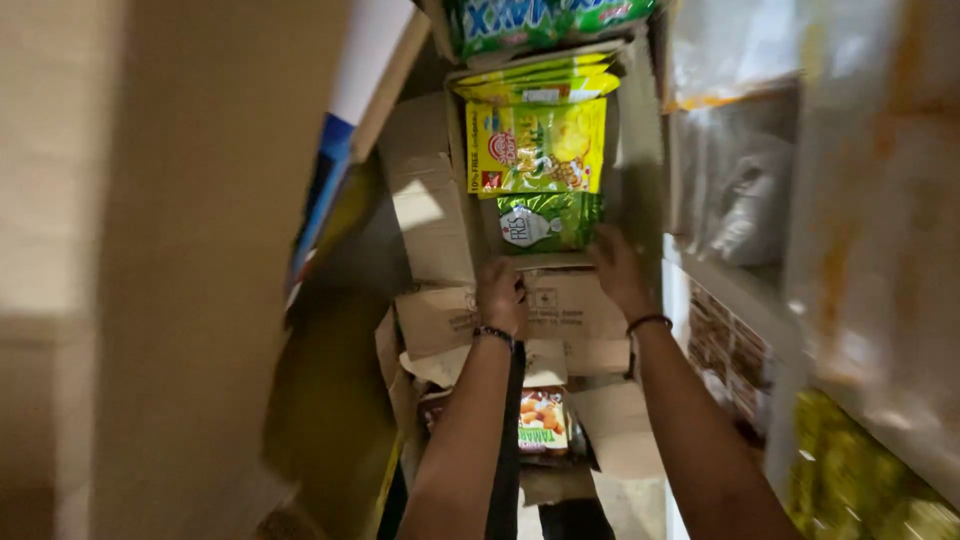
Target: Organizing and stocking snack and candy bags on grocery store shelves from boxes.
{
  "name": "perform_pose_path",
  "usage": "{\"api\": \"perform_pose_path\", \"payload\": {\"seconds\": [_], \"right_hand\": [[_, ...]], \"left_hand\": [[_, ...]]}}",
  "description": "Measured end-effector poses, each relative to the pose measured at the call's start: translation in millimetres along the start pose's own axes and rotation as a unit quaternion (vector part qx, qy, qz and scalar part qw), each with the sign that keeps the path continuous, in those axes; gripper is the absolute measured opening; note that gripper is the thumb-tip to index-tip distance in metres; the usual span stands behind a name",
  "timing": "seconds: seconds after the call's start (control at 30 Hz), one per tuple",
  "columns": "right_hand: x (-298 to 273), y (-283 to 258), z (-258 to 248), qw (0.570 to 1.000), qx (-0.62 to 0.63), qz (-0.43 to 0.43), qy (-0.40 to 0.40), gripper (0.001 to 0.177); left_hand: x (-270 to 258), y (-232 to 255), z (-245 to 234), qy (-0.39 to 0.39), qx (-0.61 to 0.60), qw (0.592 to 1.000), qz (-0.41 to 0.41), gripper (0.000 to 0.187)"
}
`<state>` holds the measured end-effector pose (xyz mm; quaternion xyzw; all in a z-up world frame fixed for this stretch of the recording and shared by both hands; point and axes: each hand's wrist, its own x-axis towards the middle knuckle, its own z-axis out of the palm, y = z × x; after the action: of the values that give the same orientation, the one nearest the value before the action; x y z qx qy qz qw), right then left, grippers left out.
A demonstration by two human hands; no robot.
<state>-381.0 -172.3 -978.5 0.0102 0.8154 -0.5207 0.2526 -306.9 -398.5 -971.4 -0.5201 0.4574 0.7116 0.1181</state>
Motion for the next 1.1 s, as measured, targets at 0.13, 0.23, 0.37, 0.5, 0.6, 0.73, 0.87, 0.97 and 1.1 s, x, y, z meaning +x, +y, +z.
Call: {"api": "perform_pose_path", "payload": {"seconds": [0.13, 0.23, 0.37, 0.5, 0.6, 0.73, 0.87, 0.97, 1.1], "right_hand": [[61, 76, 25, 0.977, -0.159, 0.113, 0.087, 0.052], [97, 119, 38, 0.976, -0.116, 0.130, 0.128, 0.061], [142, 194, 54, 0.960, -0.114, -0.144, 0.212, 0.065], [178, 151, 44, 0.981, 0.031, 0.034, 0.186, 0.049], [197, 98, 25, 0.947, 0.291, 0.120, 0.068, 0.038], [218, 90, 3, 0.917, 0.382, 0.113, 0.009, 0.029], [201, 84, 24, 0.952, 0.243, 0.156, 0.106, 0.047], [201, 184, 57, 0.948, -0.158, -0.241, 0.133, 0.058], [179, 136, 71, 0.987, 0.117, 0.031, 0.106, 0.058]], "left_hand": [[120, -80, -22, -0.012, 0.046, 0.999, -0.024, 0.019], [133, -66, -13, -0.039, 0.087, 0.995, 0.043, 0.016], [142, -40, 12, -0.041, -0.118, 0.988, -0.094, 0.016], [180, -51, 17, -0.117, -0.159, 0.977, -0.079, 0.027], [176, -8, 38, -0.095, -0.147, 0.970, -0.168, 0.054], [180, 27, 57, -0.138, -0.198, 0.967, -0.085, 0.070], [190, 21, 60, -0.104, -0.097, 0.975, -0.169, 0.069], [187, 1, 56, -0.119, -0.074, 0.973, -0.181, 0.070], [151, -5, 57, -0.143, -0.092, 0.969, -0.182, 0.074]]}}
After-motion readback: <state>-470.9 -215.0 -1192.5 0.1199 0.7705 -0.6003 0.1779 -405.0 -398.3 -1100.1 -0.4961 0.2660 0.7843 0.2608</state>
